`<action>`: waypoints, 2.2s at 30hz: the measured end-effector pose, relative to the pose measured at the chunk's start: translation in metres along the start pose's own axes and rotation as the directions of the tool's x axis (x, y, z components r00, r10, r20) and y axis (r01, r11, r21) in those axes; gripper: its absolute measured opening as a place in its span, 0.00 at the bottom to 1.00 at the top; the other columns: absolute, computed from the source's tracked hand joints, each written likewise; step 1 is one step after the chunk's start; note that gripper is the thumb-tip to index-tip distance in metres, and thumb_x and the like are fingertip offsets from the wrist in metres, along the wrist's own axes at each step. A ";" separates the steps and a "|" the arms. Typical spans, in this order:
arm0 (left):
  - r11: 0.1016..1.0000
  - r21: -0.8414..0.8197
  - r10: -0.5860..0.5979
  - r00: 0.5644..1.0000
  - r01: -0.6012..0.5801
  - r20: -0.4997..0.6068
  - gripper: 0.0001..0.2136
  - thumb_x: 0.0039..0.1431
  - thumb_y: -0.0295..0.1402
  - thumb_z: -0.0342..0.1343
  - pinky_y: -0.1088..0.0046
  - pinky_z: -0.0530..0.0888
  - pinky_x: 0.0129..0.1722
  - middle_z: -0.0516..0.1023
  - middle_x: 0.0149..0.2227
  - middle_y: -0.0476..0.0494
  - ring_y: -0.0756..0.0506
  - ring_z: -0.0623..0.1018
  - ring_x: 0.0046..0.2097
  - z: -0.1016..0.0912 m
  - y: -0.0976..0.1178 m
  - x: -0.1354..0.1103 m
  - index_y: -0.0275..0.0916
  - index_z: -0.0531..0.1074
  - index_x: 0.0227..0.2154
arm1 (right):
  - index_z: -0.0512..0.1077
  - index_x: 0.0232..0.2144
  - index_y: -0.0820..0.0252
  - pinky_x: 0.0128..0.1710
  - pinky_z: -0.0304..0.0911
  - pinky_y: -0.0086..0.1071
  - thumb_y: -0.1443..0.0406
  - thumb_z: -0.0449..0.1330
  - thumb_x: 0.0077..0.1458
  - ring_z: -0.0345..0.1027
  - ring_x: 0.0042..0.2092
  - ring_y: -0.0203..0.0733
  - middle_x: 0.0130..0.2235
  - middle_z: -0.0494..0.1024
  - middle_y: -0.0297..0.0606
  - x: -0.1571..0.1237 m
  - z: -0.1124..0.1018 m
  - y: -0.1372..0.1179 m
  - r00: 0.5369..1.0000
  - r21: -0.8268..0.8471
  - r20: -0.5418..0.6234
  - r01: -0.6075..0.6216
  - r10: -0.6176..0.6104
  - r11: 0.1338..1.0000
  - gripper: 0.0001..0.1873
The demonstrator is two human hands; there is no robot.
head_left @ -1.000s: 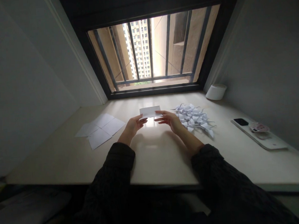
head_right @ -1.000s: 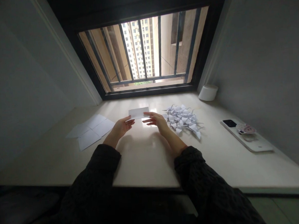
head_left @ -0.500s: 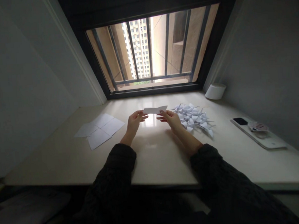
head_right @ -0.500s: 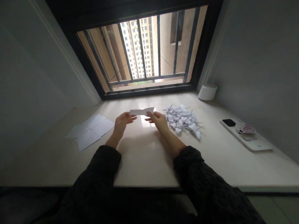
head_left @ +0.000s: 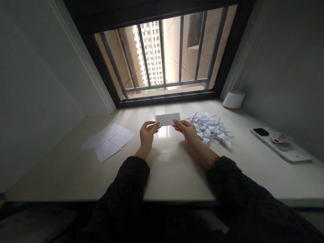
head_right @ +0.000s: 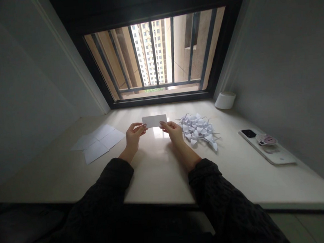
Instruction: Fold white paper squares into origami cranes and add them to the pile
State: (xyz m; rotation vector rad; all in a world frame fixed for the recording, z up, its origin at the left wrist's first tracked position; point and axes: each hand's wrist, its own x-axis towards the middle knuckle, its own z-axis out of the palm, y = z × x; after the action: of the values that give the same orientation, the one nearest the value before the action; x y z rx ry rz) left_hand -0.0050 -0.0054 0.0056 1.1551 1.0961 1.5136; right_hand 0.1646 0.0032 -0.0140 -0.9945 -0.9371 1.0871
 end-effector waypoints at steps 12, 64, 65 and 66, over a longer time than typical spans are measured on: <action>0.988 0.153 -0.044 0.997 0.034 0.064 0.27 0.43 0.40 0.66 0.69 0.73 0.37 0.78 0.41 0.37 0.43 0.78 0.42 -0.003 -0.006 0.002 0.39 0.66 0.47 | 0.68 0.36 0.58 0.34 0.69 0.34 0.53 0.68 0.37 0.74 0.30 0.40 0.25 0.78 0.33 -0.002 0.000 -0.003 0.982 -0.059 -0.106 0.153 -0.158 0.987 0.24; 0.820 0.472 0.349 0.936 -0.324 0.037 0.13 0.53 0.39 0.59 0.74 0.70 0.30 0.81 0.40 0.46 0.48 0.77 0.32 0.007 -0.002 -0.015 0.45 0.77 0.43 | 0.77 0.28 0.60 0.28 0.62 0.31 0.51 0.69 0.35 0.70 0.32 0.40 0.28 0.78 0.38 -0.016 0.013 0.003 0.973 -0.178 0.222 -0.021 0.061 0.984 0.21; 0.817 0.473 0.353 0.935 -0.331 0.044 0.13 0.54 0.39 0.59 0.74 0.70 0.30 0.81 0.40 0.46 0.48 0.77 0.33 0.008 -0.002 -0.016 0.46 0.77 0.43 | 0.77 0.29 0.60 0.29 0.62 0.31 0.52 0.68 0.35 0.70 0.32 0.40 0.28 0.79 0.38 -0.017 0.014 0.004 0.973 -0.169 0.221 -0.026 0.063 0.985 0.20; 0.811 0.478 0.357 0.933 -0.337 0.051 0.13 0.54 0.39 0.59 0.74 0.70 0.30 0.81 0.40 0.46 0.48 0.77 0.33 0.009 -0.001 -0.017 0.46 0.77 0.43 | 0.78 0.29 0.60 0.29 0.62 0.31 0.52 0.68 0.36 0.69 0.31 0.40 0.29 0.79 0.38 -0.017 0.015 0.005 0.974 -0.157 0.218 -0.030 0.064 0.987 0.20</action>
State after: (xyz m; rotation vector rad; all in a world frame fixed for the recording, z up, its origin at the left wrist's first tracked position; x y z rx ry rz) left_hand 0.0062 -0.0203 0.0027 1.7548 1.3961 1.5867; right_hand 0.1459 -0.0103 -0.0169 -1.0383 -1.1979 1.1978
